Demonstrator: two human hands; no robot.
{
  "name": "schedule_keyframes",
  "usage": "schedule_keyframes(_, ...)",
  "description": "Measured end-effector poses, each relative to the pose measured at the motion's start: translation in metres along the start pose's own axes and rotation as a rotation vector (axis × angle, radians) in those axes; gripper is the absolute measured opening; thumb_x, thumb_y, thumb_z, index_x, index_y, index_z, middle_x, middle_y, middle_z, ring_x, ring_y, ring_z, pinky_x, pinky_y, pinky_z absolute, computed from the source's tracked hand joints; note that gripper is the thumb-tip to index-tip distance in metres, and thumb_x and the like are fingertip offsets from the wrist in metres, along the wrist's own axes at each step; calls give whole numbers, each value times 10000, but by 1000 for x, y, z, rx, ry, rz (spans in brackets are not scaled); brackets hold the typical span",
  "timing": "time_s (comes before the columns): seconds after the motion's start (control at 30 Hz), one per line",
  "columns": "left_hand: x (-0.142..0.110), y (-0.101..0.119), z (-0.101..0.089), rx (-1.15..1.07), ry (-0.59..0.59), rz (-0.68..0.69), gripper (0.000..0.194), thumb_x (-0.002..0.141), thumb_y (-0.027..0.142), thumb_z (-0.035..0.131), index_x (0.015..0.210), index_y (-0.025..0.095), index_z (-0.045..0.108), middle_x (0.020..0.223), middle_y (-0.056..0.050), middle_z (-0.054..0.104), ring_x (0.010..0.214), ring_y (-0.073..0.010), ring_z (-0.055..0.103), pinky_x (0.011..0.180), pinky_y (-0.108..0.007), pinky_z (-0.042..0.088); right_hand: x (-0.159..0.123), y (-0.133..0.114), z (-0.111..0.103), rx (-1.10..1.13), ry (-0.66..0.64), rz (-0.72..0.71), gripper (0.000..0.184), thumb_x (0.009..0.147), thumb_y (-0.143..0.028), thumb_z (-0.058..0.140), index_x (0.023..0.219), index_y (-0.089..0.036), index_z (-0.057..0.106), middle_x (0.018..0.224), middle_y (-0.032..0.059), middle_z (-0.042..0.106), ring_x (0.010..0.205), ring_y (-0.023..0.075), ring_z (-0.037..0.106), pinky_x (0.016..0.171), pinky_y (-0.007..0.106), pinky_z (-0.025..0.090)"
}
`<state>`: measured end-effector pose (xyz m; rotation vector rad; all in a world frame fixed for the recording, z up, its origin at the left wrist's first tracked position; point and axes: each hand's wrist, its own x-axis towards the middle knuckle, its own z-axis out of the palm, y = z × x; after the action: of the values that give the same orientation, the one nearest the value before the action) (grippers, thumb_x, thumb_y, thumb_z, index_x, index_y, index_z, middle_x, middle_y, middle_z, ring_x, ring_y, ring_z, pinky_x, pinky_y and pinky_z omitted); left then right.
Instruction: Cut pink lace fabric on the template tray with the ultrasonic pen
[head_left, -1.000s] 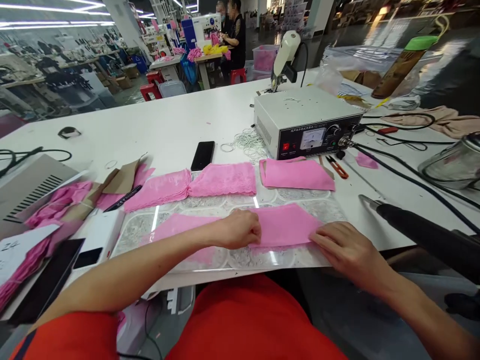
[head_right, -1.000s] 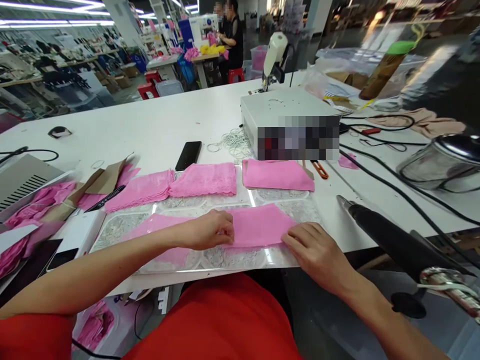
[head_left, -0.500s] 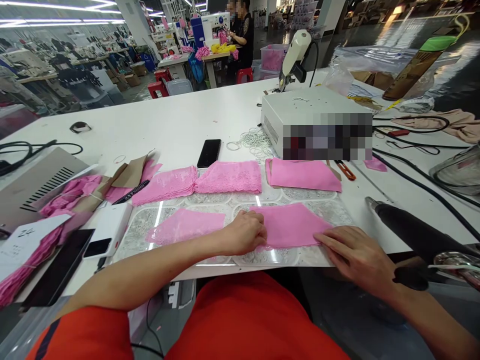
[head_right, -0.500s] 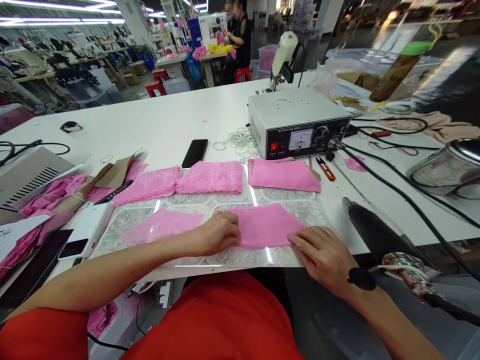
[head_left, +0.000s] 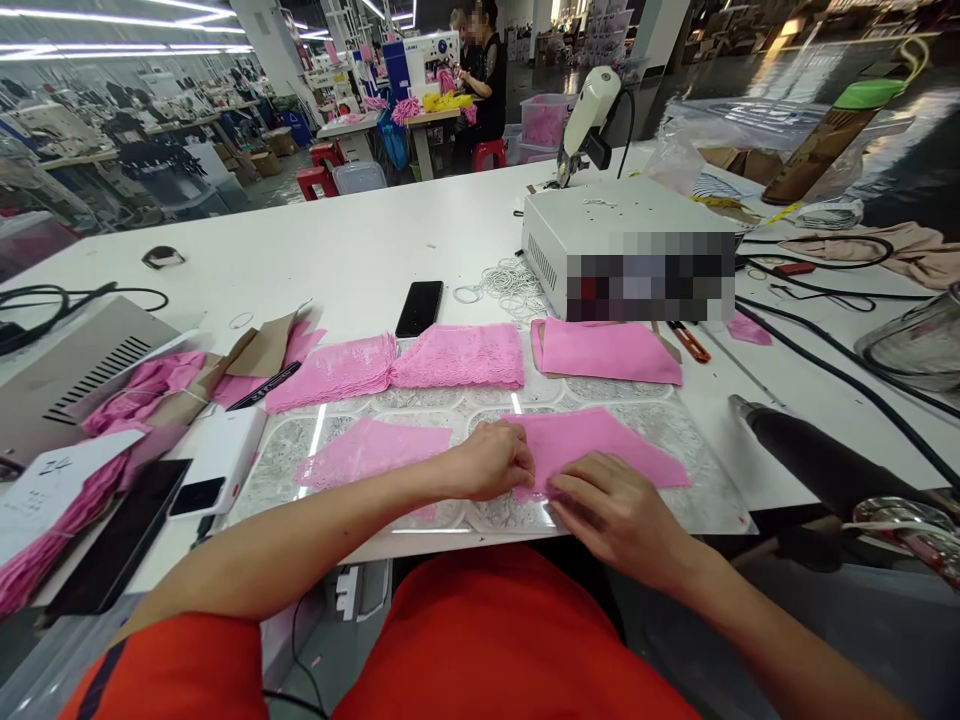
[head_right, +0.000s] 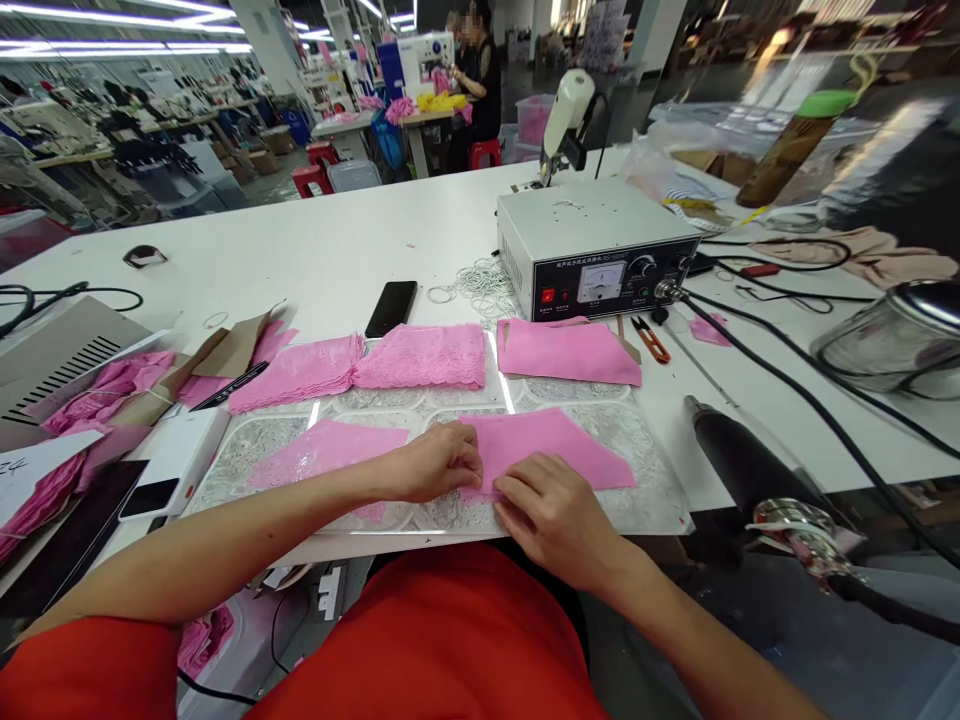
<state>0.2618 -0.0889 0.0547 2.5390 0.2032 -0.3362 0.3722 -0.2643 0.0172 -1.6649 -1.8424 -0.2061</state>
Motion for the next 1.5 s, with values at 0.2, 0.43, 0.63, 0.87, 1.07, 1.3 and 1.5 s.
schedule_keyframes(0.2, 0, 0, 1, -11, 13, 9, 121, 820, 145, 654, 731, 185, 726, 843, -6, 629, 796, -152, 583, 772, -265, 433, 3, 0, 11, 8, -34, -3, 160, 918, -144, 511, 819, -185, 630, 753, 55, 639, 698, 157, 564, 639, 297, 463)
schedule_keyframes(0.43, -2, -5, 1, -12, 44, 50, 100, 831, 157, 660, 754, 179, 720, 831, -10, 633, 799, -147, 593, 751, -247, 437, 5, 1, 12, 50, -32, 45, 165, 920, -127, 493, 805, -183, 596, 736, 46, 621, 688, 159, 555, 612, 288, 460)
schedule_keyframes(0.63, -10, -1, 1, 26, 126, 89, 227, 788, 375, 746, 868, 170, 689, 864, -35, 632, 852, -193, 593, 803, -305, 443, 8, 1, 12, 122, -13, 89, 140, 905, -115, 500, 825, -191, 586, 753, 38, 630, 700, 151, 567, 613, 270, 469)
schedule_keyframes(0.87, -9, -1, 7, -22, 246, 113, 118, 837, 137, 600, 740, 169, 658, 767, -25, 618, 789, -169, 567, 769, -286, 434, 3, 14, 3, -74, -5, 150, 84, 860, -160, 575, 934, -180, 611, 850, 66, 642, 791, 204, 580, 693, 335, 498)
schedule_keyframes(1.07, -14, -10, 6, -199, 298, 93, 133, 785, 102, 595, 679, 165, 642, 711, -12, 586, 722, -144, 535, 685, -245, 413, -17, 42, -19, -320, -49, 307, 194, 828, -59, 519, 872, -191, 654, 830, 57, 625, 794, 209, 579, 664, 331, 515)
schedule_keyframes(1.3, -14, -17, 4, -562, 245, -47, 99, 747, 121, 618, 662, 151, 658, 643, 8, 607, 654, -128, 538, 683, -256, 435, 15, 44, -22, -347, 96, 232, 266, 825, -89, 487, 960, -207, 684, 893, 66, 661, 821, 211, 624, 684, 329, 521)
schedule_keyframes(1.5, -41, -38, -8, -1085, 236, -200, 485, 917, 529, 446, 854, 101, 664, 854, -108, 712, 813, -185, 679, 790, -318, 538, 96, -7, 7, -210, -45, -7, 291, 828, -65, 456, 918, -205, 695, 869, 58, 693, 742, 172, 630, 626, 281, 465)
